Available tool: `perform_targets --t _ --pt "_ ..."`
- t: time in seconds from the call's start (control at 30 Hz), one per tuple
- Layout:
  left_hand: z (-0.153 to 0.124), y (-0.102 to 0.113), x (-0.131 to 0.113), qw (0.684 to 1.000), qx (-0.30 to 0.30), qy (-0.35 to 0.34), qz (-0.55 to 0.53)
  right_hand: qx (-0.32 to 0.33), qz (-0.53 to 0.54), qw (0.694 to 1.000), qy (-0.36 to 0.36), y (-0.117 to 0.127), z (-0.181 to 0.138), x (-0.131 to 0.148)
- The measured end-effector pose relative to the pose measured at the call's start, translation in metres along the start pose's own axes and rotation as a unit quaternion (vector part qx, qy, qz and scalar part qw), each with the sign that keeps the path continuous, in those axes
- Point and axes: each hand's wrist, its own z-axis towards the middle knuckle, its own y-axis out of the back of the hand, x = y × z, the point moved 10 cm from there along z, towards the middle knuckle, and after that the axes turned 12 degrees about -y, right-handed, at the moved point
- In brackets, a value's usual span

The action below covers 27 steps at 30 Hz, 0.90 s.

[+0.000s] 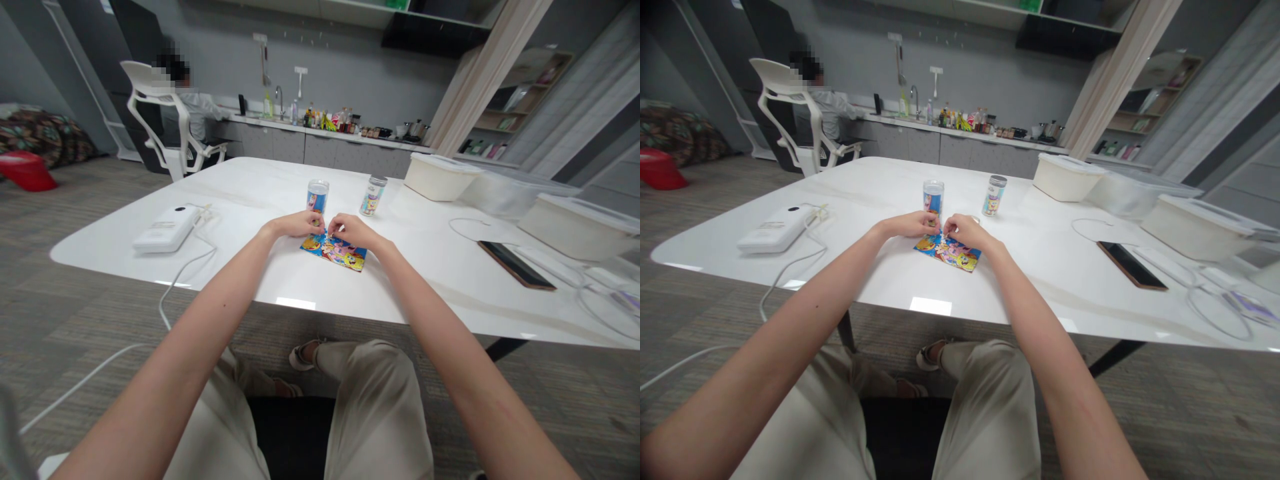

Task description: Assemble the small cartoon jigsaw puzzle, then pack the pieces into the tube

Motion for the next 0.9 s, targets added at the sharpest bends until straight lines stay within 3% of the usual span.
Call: perform_targets --t 0.3,0.5,0.67,0.9 --pt "-0.007 0.003 -0.014 0.994 -0.023 0.022 -0.106 0.019 -0.015 1.000 -0.014 -0.005 0.001 -0.005" --pt "-0.006 0.005 -0.007 0.997 -0.030 0.037 -0.059 0.023 -0.037 0.999 -0.008 -0.005 -0.002 0.001" --pt "-0.002 0.002 -0.009 0.999 -0.018 -0.006 -0.041 0.031 -0.062 0.998 -0.005 -0.006 -0.005 0.009" --pt "-0.002 0.000 -0.008 1.000 -0.009 -0.006 -0.024 0.038 -0.062 0.997 0.019 -0.008 -0.006 0.011"
